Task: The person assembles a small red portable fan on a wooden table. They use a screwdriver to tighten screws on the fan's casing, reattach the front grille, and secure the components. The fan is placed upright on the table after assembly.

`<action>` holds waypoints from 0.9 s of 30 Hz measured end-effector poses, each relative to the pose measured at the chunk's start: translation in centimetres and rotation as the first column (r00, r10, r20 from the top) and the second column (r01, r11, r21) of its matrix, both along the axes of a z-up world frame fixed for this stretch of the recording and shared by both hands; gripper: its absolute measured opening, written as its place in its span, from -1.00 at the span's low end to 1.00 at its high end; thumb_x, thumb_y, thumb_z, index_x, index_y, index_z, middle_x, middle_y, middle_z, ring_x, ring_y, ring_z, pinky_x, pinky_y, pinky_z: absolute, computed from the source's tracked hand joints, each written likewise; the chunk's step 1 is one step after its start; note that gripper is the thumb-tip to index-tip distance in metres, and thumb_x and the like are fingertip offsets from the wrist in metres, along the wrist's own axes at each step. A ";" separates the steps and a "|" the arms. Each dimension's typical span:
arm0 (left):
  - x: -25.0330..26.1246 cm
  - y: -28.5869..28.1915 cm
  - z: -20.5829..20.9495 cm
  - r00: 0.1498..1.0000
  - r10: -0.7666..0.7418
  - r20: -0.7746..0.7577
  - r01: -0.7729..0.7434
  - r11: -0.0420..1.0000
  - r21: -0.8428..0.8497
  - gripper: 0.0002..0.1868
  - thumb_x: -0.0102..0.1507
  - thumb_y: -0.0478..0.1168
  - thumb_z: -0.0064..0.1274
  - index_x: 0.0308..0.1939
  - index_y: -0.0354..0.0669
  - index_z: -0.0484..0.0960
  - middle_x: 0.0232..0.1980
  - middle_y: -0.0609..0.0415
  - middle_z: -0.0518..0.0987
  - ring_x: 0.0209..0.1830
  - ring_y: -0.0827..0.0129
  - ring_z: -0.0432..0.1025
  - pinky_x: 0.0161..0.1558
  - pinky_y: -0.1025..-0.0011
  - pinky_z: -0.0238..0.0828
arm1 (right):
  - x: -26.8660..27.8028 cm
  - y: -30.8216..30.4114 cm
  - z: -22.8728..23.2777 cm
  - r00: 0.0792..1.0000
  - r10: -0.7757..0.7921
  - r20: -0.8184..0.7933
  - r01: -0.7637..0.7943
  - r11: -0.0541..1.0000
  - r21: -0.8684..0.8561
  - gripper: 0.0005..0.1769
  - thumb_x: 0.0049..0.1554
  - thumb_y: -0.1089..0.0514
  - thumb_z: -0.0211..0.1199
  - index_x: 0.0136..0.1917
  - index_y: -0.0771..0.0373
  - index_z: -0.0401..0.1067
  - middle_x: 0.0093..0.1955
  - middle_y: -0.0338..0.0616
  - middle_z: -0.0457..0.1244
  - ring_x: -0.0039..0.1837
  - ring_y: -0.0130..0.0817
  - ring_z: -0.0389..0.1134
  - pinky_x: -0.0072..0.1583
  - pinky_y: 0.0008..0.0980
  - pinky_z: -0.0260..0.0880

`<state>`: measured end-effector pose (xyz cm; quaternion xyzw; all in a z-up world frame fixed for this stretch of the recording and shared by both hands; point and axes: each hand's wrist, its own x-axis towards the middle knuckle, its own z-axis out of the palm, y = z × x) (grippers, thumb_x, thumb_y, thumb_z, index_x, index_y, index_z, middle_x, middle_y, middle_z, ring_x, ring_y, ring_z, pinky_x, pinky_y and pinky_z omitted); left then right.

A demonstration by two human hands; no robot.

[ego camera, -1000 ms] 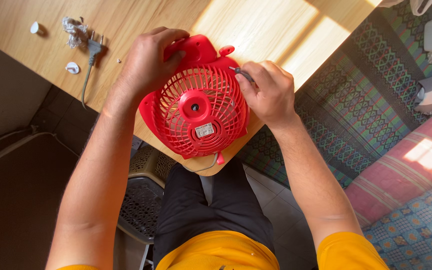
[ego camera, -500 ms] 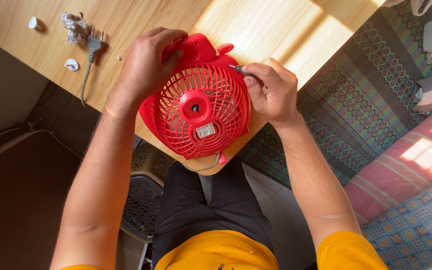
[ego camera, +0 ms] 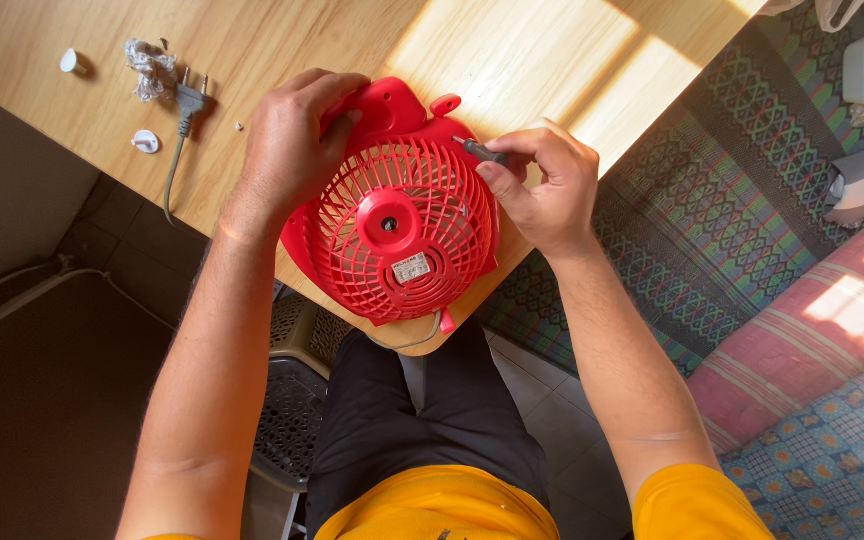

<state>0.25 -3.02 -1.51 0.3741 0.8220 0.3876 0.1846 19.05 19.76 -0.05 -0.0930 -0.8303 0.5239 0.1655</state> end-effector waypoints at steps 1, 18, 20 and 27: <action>0.0 0.0 0.0 1.000 0.004 -0.002 -0.004 1.000 -0.005 -0.70 0.32 -0.39 0.18 0.15 -0.23 0.67 0.03 -0.10 0.66 -0.05 0.06 0.59 -0.05 0.21 0.54 | -0.1 -0.1 -0.2 1.000 -0.025 -0.016 0.025 1.000 0.001 -0.56 0.31 -0.14 0.41 -0.05 0.31 0.48 -0.16 -0.16 0.35 -0.16 -0.51 0.38 -0.12 -0.53 0.40; 0.1 -0.2 0.1 0.999 0.022 0.046 -0.021 1.000 -0.021 -0.67 0.31 -0.40 0.19 0.17 -0.23 0.66 0.07 -0.11 0.65 -0.02 0.10 0.60 -0.04 0.25 0.55 | -1.6 -0.9 -0.2 0.991 -0.132 -0.037 0.137 0.940 0.312 -0.69 0.40 0.03 0.31 -0.07 0.29 0.51 -0.23 -0.13 0.36 -0.27 -0.49 0.37 -0.25 -0.50 0.32; 0.1 -0.3 0.1 0.998 0.026 0.063 -0.024 0.999 -0.022 -0.67 0.31 -0.40 0.19 0.18 -0.24 0.65 0.08 -0.11 0.65 -0.01 0.12 0.60 -0.04 0.27 0.56 | -1.6 -0.9 -0.1 0.994 -0.113 -0.008 0.112 0.963 0.245 -0.75 0.37 0.05 0.33 -0.01 0.30 0.56 -0.19 -0.12 0.42 -0.26 -0.49 0.40 -0.24 -0.49 0.34; 0.1 -0.5 0.3 0.998 0.033 0.062 -0.032 0.999 -0.021 -0.68 0.33 -0.40 0.19 0.17 -0.25 0.66 0.07 -0.11 0.66 -0.02 0.14 0.60 -0.04 0.28 0.56 | -0.1 -0.8 0.3 0.998 -0.055 0.011 0.053 0.990 0.132 -0.79 0.30 0.10 0.43 0.05 0.29 0.55 -0.12 -0.11 0.44 -0.12 -0.44 0.48 -0.11 -0.48 0.50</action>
